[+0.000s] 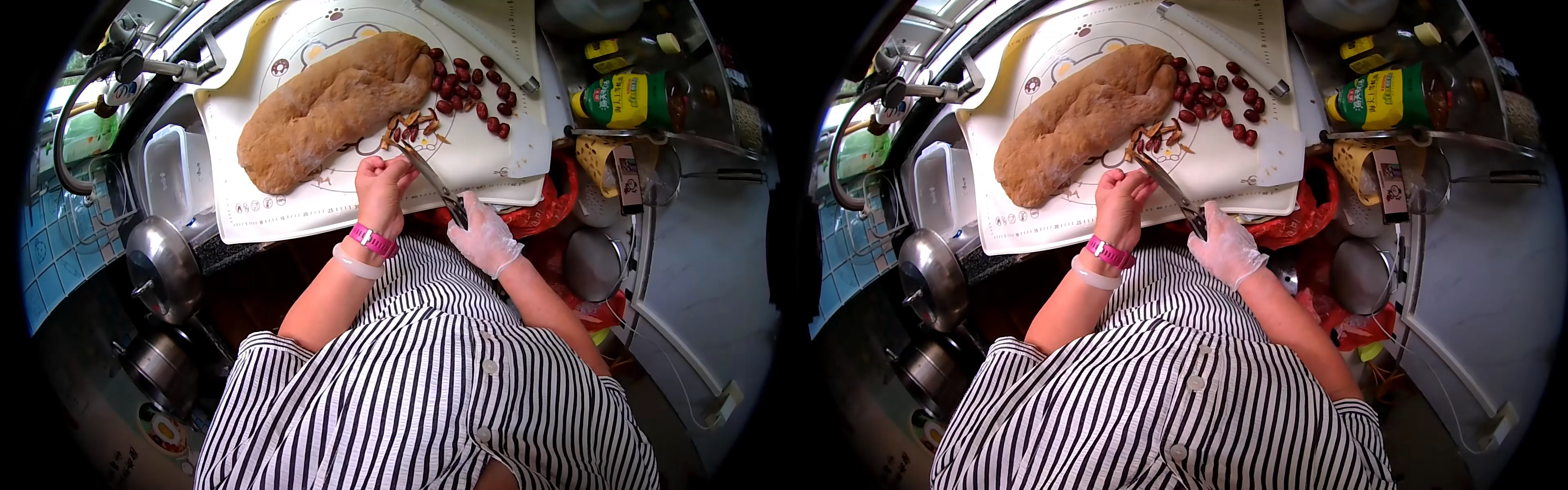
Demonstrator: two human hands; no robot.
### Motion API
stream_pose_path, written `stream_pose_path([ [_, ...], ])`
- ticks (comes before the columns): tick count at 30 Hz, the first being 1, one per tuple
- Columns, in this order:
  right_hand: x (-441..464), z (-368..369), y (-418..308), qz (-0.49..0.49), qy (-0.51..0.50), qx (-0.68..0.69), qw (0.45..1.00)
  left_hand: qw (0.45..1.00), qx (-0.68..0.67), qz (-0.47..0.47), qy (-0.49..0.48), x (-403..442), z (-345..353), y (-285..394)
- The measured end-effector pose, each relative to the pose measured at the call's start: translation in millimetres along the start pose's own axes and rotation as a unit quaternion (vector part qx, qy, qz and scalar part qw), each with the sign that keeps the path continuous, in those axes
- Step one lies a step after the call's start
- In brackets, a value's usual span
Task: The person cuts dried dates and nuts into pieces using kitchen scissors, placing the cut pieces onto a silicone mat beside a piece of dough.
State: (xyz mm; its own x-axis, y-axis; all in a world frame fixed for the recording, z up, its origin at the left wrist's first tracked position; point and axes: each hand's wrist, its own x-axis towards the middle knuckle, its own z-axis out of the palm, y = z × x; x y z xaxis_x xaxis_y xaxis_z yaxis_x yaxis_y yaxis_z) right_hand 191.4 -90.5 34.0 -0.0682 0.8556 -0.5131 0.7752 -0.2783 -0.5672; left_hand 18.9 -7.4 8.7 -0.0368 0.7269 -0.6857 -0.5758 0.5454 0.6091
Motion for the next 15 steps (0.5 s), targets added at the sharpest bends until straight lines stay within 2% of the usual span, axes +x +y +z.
stream_pose_path([
  [7,-10.2,4.0,8.2,0.03,0.009,-0.015,0.999,1.0,0.006,-0.017,0.0,-5.3,10.9,-7.6],
  [9,-17.3,9.3,16.0,0.014,0.057,-0.004,0.998,1.0,0.015,-0.023,-0.006,-8.1,15.2,-13.0],
  [13,-41.0,12.6,29.9,0.035,0.087,-0.001,0.996,0.997,0.033,-0.059,-0.031,-19.1,19.4,-30.9],
  [15,-56.3,10.4,38.2,0.061,0.064,0.013,0.996,0.995,0.047,-0.073,-0.039,-29.7,19.9,-40.8],
])
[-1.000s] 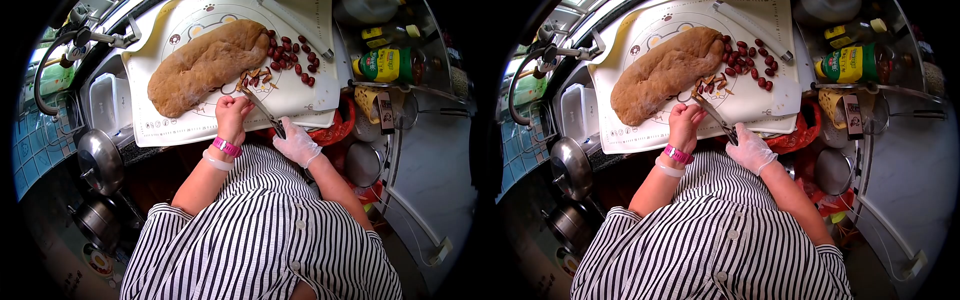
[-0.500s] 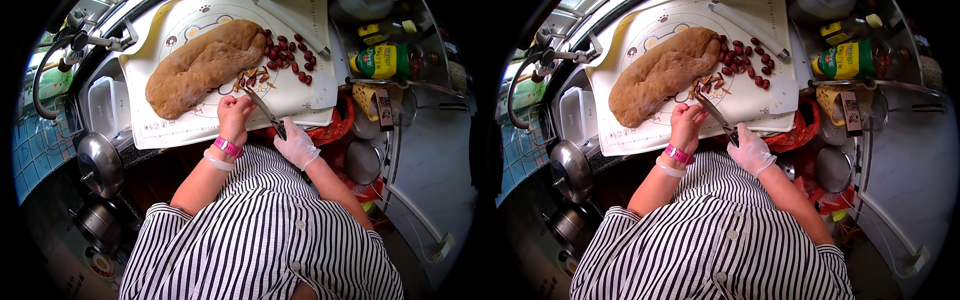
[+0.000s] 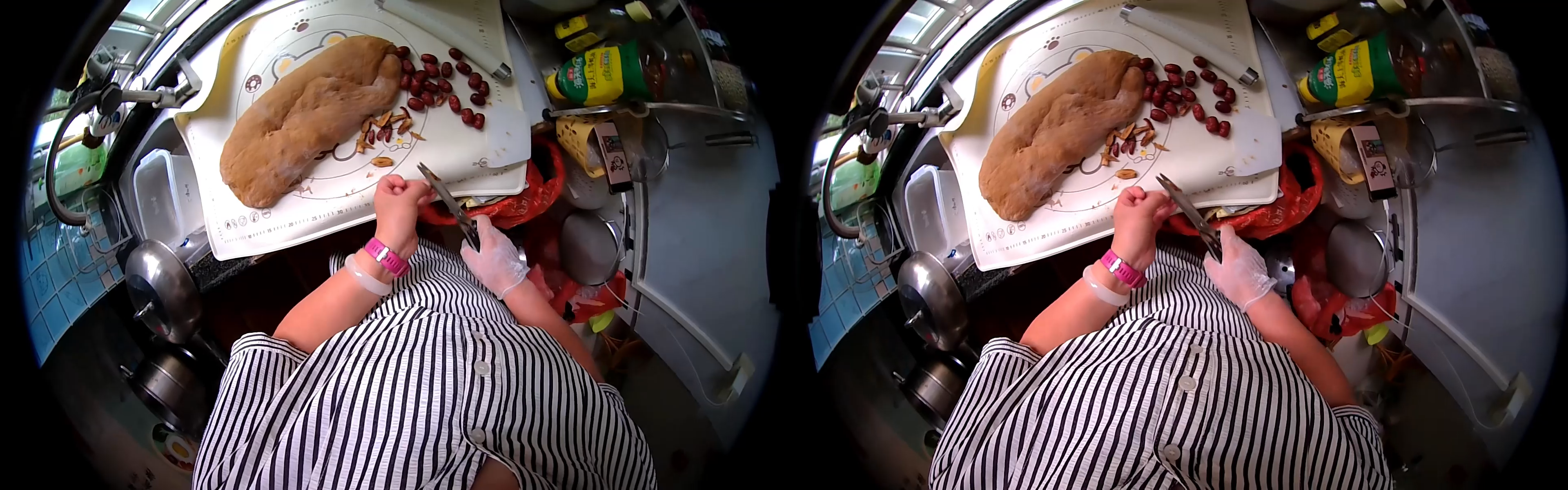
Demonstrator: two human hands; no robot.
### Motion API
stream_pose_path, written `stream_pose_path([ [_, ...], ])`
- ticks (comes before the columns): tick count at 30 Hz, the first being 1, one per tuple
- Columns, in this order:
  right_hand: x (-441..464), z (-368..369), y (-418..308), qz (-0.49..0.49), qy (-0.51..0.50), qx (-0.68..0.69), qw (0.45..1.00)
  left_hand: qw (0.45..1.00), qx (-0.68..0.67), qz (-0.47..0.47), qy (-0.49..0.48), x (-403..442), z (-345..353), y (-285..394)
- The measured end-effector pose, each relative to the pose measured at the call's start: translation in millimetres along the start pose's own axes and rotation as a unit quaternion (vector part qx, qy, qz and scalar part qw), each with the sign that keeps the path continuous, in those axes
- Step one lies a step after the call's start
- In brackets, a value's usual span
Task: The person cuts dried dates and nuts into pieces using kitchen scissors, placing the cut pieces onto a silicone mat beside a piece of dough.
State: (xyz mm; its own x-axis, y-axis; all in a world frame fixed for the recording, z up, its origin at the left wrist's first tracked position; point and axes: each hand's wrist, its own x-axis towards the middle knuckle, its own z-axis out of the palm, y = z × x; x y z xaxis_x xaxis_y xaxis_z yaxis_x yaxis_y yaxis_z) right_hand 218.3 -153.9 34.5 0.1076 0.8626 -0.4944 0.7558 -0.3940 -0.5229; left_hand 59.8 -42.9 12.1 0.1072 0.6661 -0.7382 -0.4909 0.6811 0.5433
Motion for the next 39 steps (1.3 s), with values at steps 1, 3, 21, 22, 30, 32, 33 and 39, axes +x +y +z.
stream_pose_path([
  [1,-8.3,-1.5,4.3,0.013,-0.011,0.004,1.0,1.0,0.018,-0.02,-0.008,-3.7,0.6,-5.5],
  [3,-23.7,-1.6,16.7,0.032,-0.022,0.01,0.999,0.998,0.05,-0.035,-0.027,-9.3,1.4,-18.6],
  [21,-53.7,5.1,63.7,0.143,-0.062,0.031,0.987,0.837,0.377,0.397,0.015,39.3,-39.7,43.3],
  [22,-51.1,1.2,61.0,0.137,-0.073,-0.014,0.988,0.778,0.456,0.428,0.049,35.0,-36.4,45.7],
  [30,-41.6,-27.3,37.0,0.149,-0.116,-0.084,0.978,0.576,0.608,0.503,-0.212,-10.1,-9.2,21.7],
  [32,-43.9,-27.5,37.4,0.124,-0.093,-0.103,0.982,0.478,0.645,0.492,-0.336,-19.9,-4.5,2.0],
  [33,-44.6,-29.7,36.3,0.122,-0.093,-0.103,0.983,0.497,0.641,0.482,-0.332,-20.7,-4.1,-6.4],
  [39,-58.9,-43.6,40.1,0.126,-0.099,-0.113,0.981,0.527,0.636,0.537,-0.168,41.4,21.1,-6.9],
])
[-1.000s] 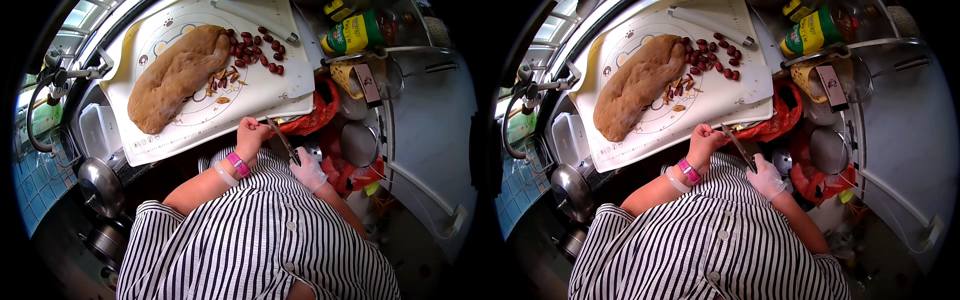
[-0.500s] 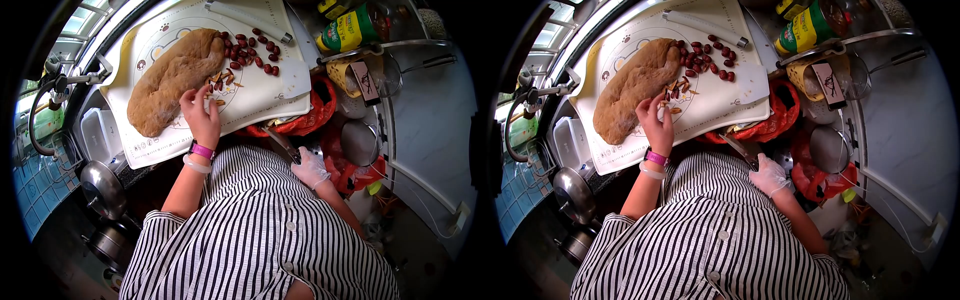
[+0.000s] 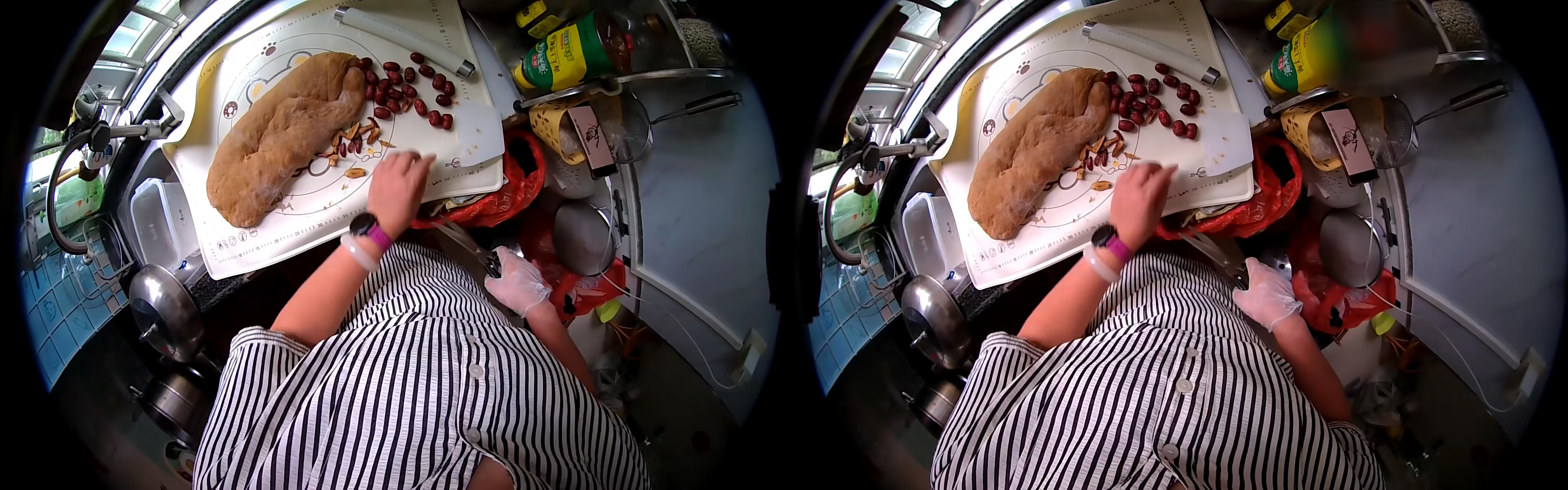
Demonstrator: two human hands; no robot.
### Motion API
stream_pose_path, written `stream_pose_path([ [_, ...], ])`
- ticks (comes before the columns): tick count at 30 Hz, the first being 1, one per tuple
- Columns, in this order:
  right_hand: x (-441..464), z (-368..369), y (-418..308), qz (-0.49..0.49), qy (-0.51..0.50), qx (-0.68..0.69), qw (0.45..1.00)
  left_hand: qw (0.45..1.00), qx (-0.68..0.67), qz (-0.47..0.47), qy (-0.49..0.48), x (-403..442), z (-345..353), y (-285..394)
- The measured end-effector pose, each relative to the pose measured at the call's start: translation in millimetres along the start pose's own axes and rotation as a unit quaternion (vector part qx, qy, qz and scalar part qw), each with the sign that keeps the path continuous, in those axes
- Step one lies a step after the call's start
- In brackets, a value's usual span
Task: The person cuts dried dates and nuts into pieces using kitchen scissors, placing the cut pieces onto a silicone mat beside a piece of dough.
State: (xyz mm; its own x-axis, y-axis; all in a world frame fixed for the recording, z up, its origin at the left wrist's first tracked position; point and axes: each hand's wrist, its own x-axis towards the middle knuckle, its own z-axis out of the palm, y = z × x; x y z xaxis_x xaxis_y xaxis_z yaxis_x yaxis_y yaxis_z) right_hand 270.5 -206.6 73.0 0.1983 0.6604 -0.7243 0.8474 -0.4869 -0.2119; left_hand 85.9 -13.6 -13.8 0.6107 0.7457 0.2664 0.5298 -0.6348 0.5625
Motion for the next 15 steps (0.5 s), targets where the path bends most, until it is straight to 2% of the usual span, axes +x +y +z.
stream_pose_path([
  [1,-0.3,5.4,5.6,0.0,0.013,0.037,0.999,0.999,0.027,0.005,0.032,15.1,1.7,-3.7],
  [3,-1.5,6.6,8.6,0.001,0.027,0.073,0.997,0.998,0.055,0.017,0.034,38.9,-1.3,-6.2],
  [4,-3.0,4.0,7.8,0.004,0.021,0.15,0.988,0.995,0.084,0.03,0.034,48.0,-0.9,-7.4],
  [5,-4.0,2.7,7.3,0.006,0.015,0.227,0.974,0.995,0.084,0.031,0.035,54.6,3.6,-10.3],
  [9,-2.2,12.1,14.7,-0.035,0.025,0.327,0.944,0.995,0.081,-0.001,0.063,70.1,19.3,-18.3],
  [11,-5.8,6.5,8.1,-0.007,-0.06,0.543,0.837,0.995,0.073,-0.03,0.065,71.1,25.7,-21.5],
  [15,-2.3,4.7,5.6,-0.042,-0.065,0.575,0.815,0.993,0.037,-0.089,0.068,68.6,31.1,-15.0],
])
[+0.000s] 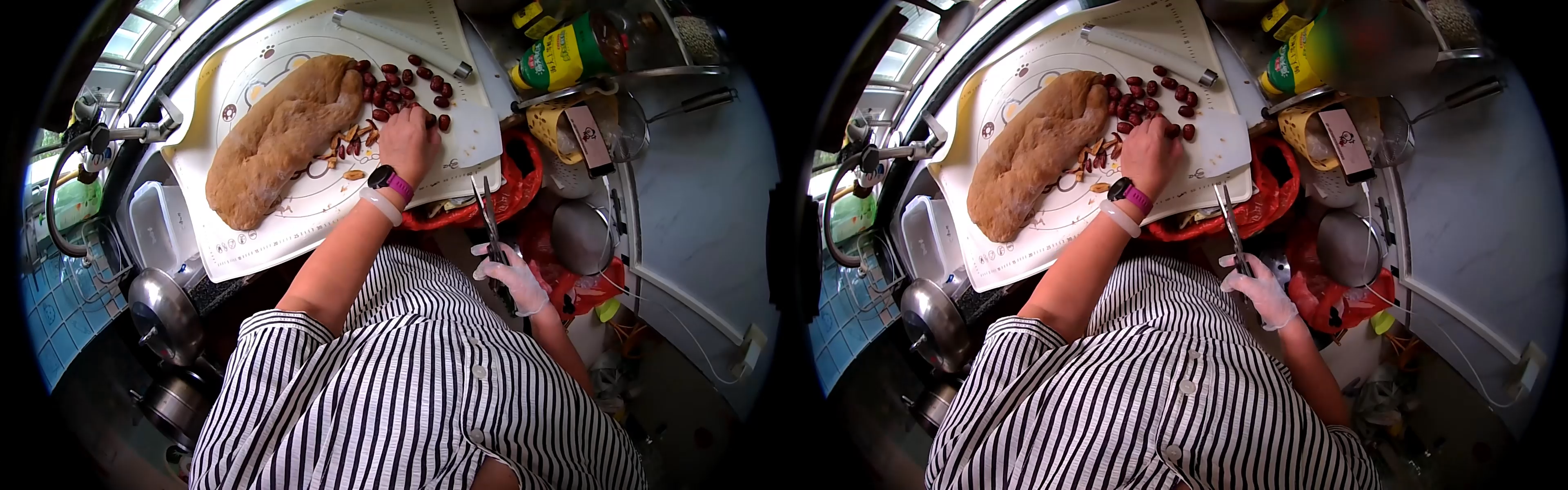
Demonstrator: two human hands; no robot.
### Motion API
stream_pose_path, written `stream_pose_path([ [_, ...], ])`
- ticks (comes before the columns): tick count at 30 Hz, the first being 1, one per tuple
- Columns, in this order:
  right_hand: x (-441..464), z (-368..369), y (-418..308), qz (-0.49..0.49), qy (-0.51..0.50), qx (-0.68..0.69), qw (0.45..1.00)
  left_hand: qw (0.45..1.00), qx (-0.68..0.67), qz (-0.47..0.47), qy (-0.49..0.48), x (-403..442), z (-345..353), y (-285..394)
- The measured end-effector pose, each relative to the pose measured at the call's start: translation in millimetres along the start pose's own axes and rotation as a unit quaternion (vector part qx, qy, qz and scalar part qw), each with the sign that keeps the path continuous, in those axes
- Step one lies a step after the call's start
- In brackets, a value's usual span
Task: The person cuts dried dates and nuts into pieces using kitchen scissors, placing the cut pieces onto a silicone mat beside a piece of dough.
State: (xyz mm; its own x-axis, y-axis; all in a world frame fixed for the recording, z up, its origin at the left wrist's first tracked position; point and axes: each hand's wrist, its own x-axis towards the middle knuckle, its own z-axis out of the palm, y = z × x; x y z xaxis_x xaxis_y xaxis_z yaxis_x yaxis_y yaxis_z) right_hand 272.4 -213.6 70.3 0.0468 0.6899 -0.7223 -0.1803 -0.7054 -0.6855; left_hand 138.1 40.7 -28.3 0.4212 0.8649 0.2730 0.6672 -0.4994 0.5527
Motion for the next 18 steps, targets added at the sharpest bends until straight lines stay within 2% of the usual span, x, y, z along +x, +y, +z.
stream_pose_path([
  [2,9.0,1.6,-1.8,0.004,0.008,-0.001,1.0,0.989,-0.123,-0.078,0.005,-5.6,-2.4,1.7],
  [3,14.3,2.9,-4.1,0.008,0.017,-0.002,1.0,0.98,-0.146,-0.134,-0.007,-8.4,-6.3,4.9],
  [4,19.0,5.3,-7.3,0.008,0.016,-0.003,1.0,0.98,-0.145,-0.134,-0.006,-12.7,-10.0,5.7],
  [5,23.7,8.5,-11.1,-0.004,0.024,-0.02,1.0,0.939,-0.276,-0.205,0.0,-16.5,-14.5,6.7],
  [6,28.6,11.4,-14.3,-0.014,0.032,-0.038,0.999,0.875,-0.401,-0.271,0.006,-20.5,-18.2,6.6],
  [7,36.0,13.9,-13.0,-0.034,0.037,-0.073,0.996,0.818,-0.49,-0.301,-0.012,-24.6,-23.9,3.2],
  [8,41.6,17.5,-15.9,-0.034,0.035,-0.074,0.996,0.818,-0.489,-0.301,-0.01,-30.5,-29.5,1.6],
  [10,52.5,29.7,-24.7,-0.061,0.061,-0.176,0.981,0.681,-0.593,-0.428,-0.042,-39.5,-56.7,9.3],
  [11,57.6,35.3,-28.2,-0.054,0.068,-0.217,0.972,0.651,-0.612,-0.446,-0.045,-44.7,-64.6,10.1],
  [12,62.1,41.9,-32.2,-0.054,0.065,-0.218,0.972,0.652,-0.611,-0.447,-0.042,-50.7,-71.2,10.3],
  [14,70.3,54.3,-38.9,-0.077,0.063,-0.287,0.953,0.6,-0.647,-0.468,-0.04,-60.0,-80.7,9.1],
  [16,75.9,63.5,-42.1,-0.092,0.057,-0.318,0.942,0.615,-0.633,-0.471,-0.017,-67.5,-80.5,2.8],
  [18,79.1,68.8,-44.2,-0.093,0.069,-0.391,0.913,0.662,-0.589,-0.464,-0.006,-72.7,-83.9,-4.1],
])
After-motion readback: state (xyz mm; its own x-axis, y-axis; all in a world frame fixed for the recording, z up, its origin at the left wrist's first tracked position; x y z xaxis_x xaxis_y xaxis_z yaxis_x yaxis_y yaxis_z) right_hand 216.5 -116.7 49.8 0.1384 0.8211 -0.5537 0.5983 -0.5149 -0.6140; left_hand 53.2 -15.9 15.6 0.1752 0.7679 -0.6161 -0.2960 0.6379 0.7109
